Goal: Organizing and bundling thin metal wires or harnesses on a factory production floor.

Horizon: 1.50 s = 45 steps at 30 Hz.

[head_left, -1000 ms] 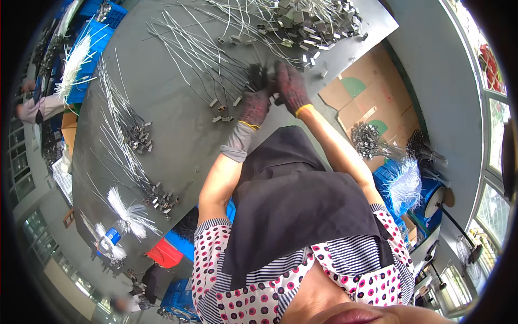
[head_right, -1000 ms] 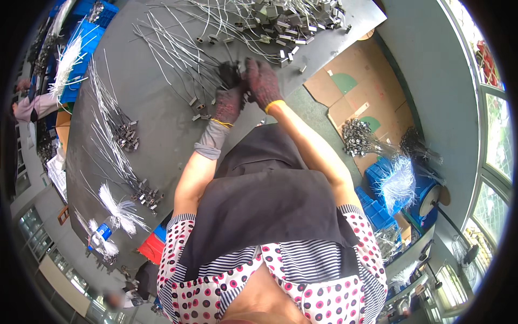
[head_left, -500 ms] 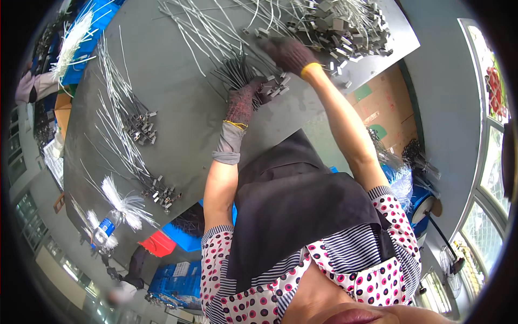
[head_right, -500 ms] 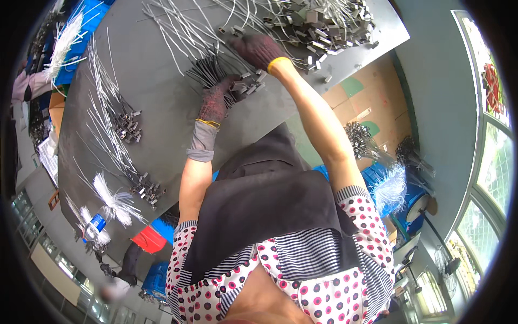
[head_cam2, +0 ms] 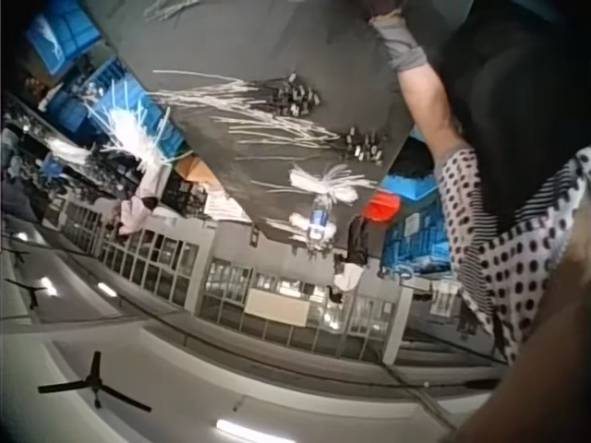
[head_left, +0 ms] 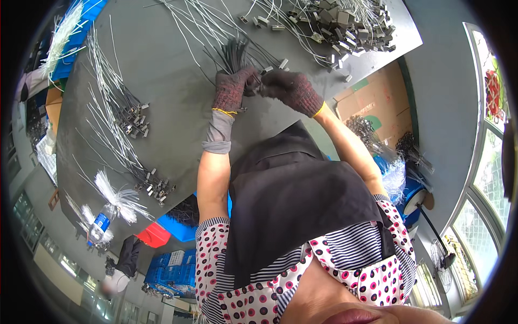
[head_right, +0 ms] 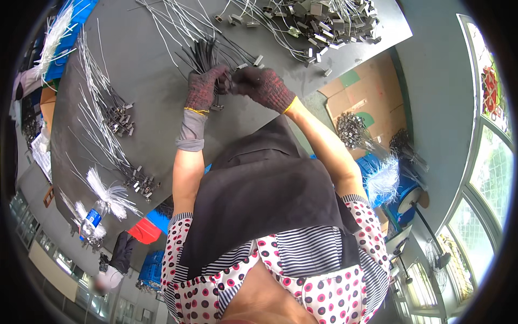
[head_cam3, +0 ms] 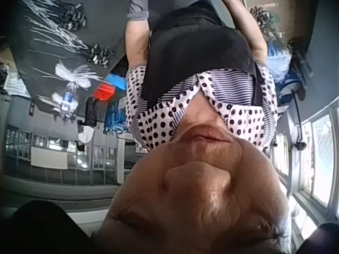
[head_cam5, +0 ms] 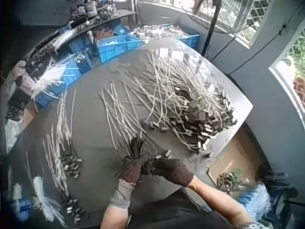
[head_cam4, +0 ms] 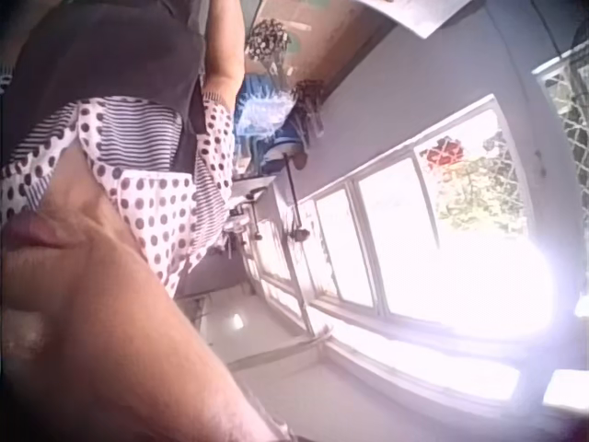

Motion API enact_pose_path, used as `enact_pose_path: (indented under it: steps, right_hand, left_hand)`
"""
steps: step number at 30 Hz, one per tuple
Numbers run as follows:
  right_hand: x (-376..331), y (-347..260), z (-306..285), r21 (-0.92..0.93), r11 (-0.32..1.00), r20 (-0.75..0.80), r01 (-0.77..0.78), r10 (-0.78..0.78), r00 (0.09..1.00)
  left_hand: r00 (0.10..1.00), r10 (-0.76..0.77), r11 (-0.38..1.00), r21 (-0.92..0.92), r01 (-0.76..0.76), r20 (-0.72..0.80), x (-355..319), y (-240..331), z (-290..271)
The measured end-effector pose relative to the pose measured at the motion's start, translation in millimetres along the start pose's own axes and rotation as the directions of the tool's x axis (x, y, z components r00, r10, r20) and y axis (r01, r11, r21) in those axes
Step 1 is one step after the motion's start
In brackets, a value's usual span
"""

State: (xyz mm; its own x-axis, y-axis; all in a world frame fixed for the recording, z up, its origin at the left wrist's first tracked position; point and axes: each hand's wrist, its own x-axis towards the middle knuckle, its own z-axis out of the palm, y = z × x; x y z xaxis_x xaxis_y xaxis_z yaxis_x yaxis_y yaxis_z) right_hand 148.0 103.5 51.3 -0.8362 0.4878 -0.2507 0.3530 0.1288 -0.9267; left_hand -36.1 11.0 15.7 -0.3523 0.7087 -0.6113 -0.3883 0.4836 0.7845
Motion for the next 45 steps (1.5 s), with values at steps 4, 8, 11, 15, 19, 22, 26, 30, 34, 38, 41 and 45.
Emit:
enact_pose_path:
  steps: [4,8,11,15,19,22,26,30,34,38,41,45]
  right_hand:
    - [21.2,19.7,-7.9,-0.102,0.995,-0.116,-0.016,0.004,0.993]
    - [56.2,20.4,-15.5,-0.191,0.98,-0.367,-0.045,-0.029,0.93]
    - [100.0,21.5,-50.4,-0.39,0.834,-0.591,-0.39,0.097,0.801]
    - [141.8,11.2,-62.8,-0.49,0.728,-0.573,-0.479,0.144,0.807]
    - [145.3,39.9,-65.7,-0.523,0.679,-0.562,-0.515,0.18,0.808]
    - [113.5,34.0,-61.7,-0.371,0.835,-0.577,-0.406,0.135,0.805]
    - [49.2,18.5,-55.7,-0.186,0.909,-0.586,-0.374,0.204,0.785]
    - [-20.7,14.3,-51.6,0.179,0.961,-0.599,-0.21,0.276,0.751]
    - [-99.9,2.0,-34.7,0.406,0.899,-0.503,-0.165,0.371,0.781]
    - [-194.4,26.2,-11.4,0.481,0.808,-0.305,-0.339,0.517,0.8]
    - [-249.9,53.6,15.2,0.53,0.68,-0.163,-0.506,0.668,0.726]
    - [-332.5,91.1,38.8,0.482,0.711,-0.219,-0.511,0.663,0.716]
  left_hand:
    - [0.889,0.408,0.724,0.519,-0.454,0.208,0.7,-18.6,-1.2]
    - [0.886,0.459,0.79,0.489,-0.37,-0.071,11.9,-47.0,-25.2]
    - [0.874,-0.214,0.967,0.034,0.254,-0.437,-5.9,14.2,-7.6]
    - [0.997,-0.041,0.703,-0.707,0.074,0.063,-22.7,-6.0,-44.3]
    - [0.976,0.09,0.576,-0.81,0.11,0.196,-33.4,-4.6,-12.1]
    - [0.953,0.164,0.527,-0.839,0.134,0.256,-22.8,-18.1,3.4]
    - [0.934,0.156,0.567,-0.803,0.182,0.322,-1.2,-31.9,30.8]
    - [0.874,0.075,0.637,-0.697,0.328,0.48,16.2,-26.7,72.1]
    - [0.864,-0.062,0.664,-0.626,0.41,0.5,30.0,-30.0,110.1]
    - [0.726,0.538,0.609,0.397,-0.686,0.429,8.3,-33.0,130.5]
    - [0.922,0.001,0.76,-0.6,0.251,0.388,61.4,-93.1,104.5]
    - [0.911,0.064,0.718,-0.653,0.242,0.408,58.9,-89.2,124.3]
